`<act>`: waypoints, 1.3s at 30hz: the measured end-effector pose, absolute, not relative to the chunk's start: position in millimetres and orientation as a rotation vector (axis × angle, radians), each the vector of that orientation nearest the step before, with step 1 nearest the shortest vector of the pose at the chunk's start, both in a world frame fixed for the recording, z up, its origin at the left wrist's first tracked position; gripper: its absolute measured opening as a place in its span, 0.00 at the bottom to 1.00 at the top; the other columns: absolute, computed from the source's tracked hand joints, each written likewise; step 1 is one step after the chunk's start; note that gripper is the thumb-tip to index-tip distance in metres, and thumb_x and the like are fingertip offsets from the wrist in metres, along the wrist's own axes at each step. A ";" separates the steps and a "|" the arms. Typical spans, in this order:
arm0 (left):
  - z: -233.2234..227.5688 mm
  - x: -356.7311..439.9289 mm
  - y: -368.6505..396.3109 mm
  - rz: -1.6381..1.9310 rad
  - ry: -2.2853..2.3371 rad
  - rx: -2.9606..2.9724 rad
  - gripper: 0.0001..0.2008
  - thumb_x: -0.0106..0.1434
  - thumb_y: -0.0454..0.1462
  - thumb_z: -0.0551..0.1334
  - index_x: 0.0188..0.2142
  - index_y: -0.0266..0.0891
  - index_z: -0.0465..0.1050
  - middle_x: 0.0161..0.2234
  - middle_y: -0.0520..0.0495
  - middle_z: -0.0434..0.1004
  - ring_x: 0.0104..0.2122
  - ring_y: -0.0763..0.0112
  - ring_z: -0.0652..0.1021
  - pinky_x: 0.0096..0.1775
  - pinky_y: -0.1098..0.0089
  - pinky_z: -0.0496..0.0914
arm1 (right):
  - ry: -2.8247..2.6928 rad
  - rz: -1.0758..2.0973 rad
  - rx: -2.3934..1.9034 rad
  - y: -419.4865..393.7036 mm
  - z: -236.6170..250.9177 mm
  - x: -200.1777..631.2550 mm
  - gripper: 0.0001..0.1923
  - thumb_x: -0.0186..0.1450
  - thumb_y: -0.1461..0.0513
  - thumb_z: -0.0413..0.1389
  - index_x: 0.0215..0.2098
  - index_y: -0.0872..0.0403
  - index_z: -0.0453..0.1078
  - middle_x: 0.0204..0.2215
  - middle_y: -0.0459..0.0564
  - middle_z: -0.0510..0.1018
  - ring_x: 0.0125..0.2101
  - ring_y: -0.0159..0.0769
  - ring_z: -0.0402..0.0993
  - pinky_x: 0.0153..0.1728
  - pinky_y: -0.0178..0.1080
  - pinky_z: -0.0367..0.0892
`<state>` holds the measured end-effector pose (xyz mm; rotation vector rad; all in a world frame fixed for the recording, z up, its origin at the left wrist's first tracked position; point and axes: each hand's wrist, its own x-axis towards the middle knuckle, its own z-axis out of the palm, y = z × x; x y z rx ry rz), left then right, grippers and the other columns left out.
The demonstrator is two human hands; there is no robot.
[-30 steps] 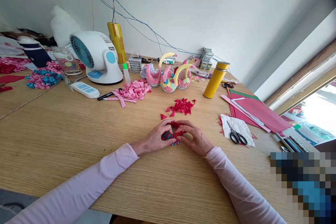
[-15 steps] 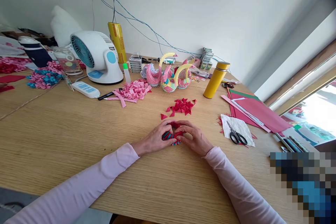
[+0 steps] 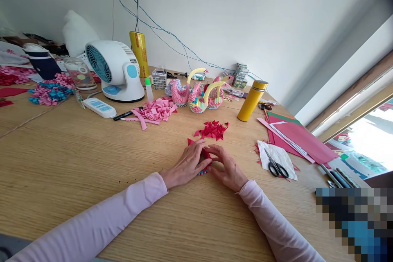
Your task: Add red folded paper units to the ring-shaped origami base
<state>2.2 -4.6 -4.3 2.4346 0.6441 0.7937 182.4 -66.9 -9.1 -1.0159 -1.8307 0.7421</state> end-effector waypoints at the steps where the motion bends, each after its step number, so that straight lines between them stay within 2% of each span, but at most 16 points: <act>1: -4.6 3.9 -5.0 0.806 0.642 2.447 0.19 0.68 0.41 0.52 0.57 0.41 0.52 0.56 0.39 0.61 0.57 0.60 0.64 0.57 0.54 0.61 | -1.804 0.790 -1.020 -65.4 -9.6 185.6 0.29 0.62 0.64 0.56 0.58 0.48 0.53 0.55 0.56 0.68 0.56 0.40 0.65 0.50 0.46 0.68; 4: -6.9 7.6 -5.3 0.823 0.619 2.488 0.16 0.69 0.38 0.51 0.55 0.41 0.55 0.52 0.42 0.66 0.53 0.62 0.67 0.56 0.56 0.62 | -1.711 0.798 -1.169 -53.1 -12.8 207.3 0.22 0.62 0.61 0.56 0.53 0.51 0.59 0.51 0.56 0.72 0.51 0.39 0.70 0.46 0.42 0.71; 7: -7.7 9.6 -5.7 0.819 0.627 2.519 0.12 0.70 0.37 0.49 0.50 0.42 0.63 0.48 0.44 0.68 0.50 0.64 0.69 0.55 0.59 0.64 | -1.560 0.370 -1.591 -30.6 -17.2 236.9 0.12 0.63 0.60 0.51 0.44 0.54 0.66 0.37 0.54 0.79 0.36 0.35 0.77 0.35 0.38 0.72; 10: -7.2 11.3 -6.7 0.821 0.646 2.529 0.11 0.69 0.37 0.49 0.46 0.41 0.67 0.44 0.45 0.69 0.48 0.65 0.70 0.53 0.61 0.65 | -1.537 0.219 -1.717 -6.5 -21.1 254.4 0.10 0.61 0.63 0.50 0.38 0.55 0.70 0.30 0.51 0.78 0.28 0.35 0.74 0.31 0.39 0.70; 14: -7.4 13.9 -8.7 0.858 0.680 2.545 0.08 0.68 0.34 0.50 0.42 0.40 0.67 0.44 0.45 0.69 0.49 0.63 0.68 0.54 0.60 0.63 | -1.575 0.099 -1.798 19.1 -24.3 256.5 0.12 0.59 0.66 0.50 0.40 0.54 0.71 0.33 0.50 0.77 0.29 0.34 0.73 0.35 0.38 0.68; 19: -6.9 16.5 -11.5 0.852 0.718 2.537 0.06 0.67 0.37 0.53 0.38 0.39 0.67 0.41 0.46 0.70 0.46 0.63 0.69 0.53 0.59 0.63 | -1.458 -0.043 -1.975 48.9 -25.0 266.9 0.20 0.61 0.70 0.45 0.49 0.57 0.68 0.38 0.57 0.75 0.39 0.41 0.73 0.40 0.40 0.66; 23: -7.0 17.1 -12.3 0.868 0.729 2.518 0.06 0.68 0.36 0.52 0.38 0.39 0.66 0.39 0.46 0.70 0.44 0.65 0.69 0.52 0.61 0.64 | -1.498 -0.031 -2.048 72.9 -23.0 282.8 0.26 0.57 0.73 0.48 0.53 0.54 0.67 0.51 0.60 0.68 0.43 0.42 0.72 0.41 0.39 0.66; 25: -7.2 16.8 -11.9 0.856 0.728 2.512 0.06 0.67 0.36 0.52 0.39 0.39 0.67 0.40 0.46 0.70 0.43 0.64 0.69 0.50 0.61 0.65 | -1.561 0.021 -2.044 83.1 -20.8 289.4 0.26 0.57 0.73 0.50 0.52 0.52 0.69 0.54 0.58 0.65 0.45 0.42 0.71 0.42 0.38 0.66; 27: -7.1 16.2 -11.4 0.834 0.722 2.510 0.05 0.67 0.36 0.54 0.39 0.40 0.67 0.39 0.46 0.71 0.43 0.64 0.70 0.49 0.62 0.66 | -1.625 0.099 -2.023 90.6 -17.5 295.1 0.22 0.56 0.72 0.53 0.46 0.50 0.73 0.52 0.54 0.69 0.45 0.40 0.71 0.41 0.37 0.66; 30: -7.6 15.5 -10.8 0.836 0.709 2.510 0.04 0.66 0.36 0.55 0.39 0.40 0.67 0.40 0.46 0.72 0.44 0.64 0.70 0.50 0.61 0.66 | -1.638 0.210 -1.988 92.7 -11.6 301.8 0.11 0.57 0.69 0.55 0.35 0.51 0.77 0.40 0.52 0.77 0.41 0.39 0.73 0.38 0.36 0.65; 32: -8.7 15.4 -10.3 0.873 0.695 2.514 0.04 0.65 0.35 0.55 0.38 0.40 0.67 0.44 0.45 0.72 0.47 0.63 0.70 0.53 0.60 0.64 | -1.567 0.250 -1.958 85.2 -8.0 303.4 0.08 0.59 0.67 0.55 0.31 0.51 0.76 0.35 0.52 0.78 0.39 0.40 0.73 0.37 0.37 0.65; 35: -11.2 15.8 -8.9 0.935 0.650 2.512 0.05 0.63 0.32 0.56 0.38 0.40 0.67 0.49 0.45 0.70 0.53 0.62 0.67 0.57 0.59 0.60 | -1.398 0.306 -1.865 58.4 -5.1 295.8 0.09 0.61 0.62 0.54 0.36 0.52 0.75 0.33 0.53 0.79 0.38 0.41 0.74 0.34 0.39 0.67; 39: -12.8 17.1 -5.6 0.886 0.622 2.478 0.06 0.61 0.30 0.56 0.38 0.41 0.67 0.41 0.48 0.74 0.46 0.64 0.71 0.53 0.60 0.63 | -1.252 0.500 -1.688 0.7 -5.2 261.0 0.21 0.61 0.54 0.54 0.48 0.55 0.70 0.35 0.54 0.80 0.35 0.38 0.77 0.31 0.38 0.70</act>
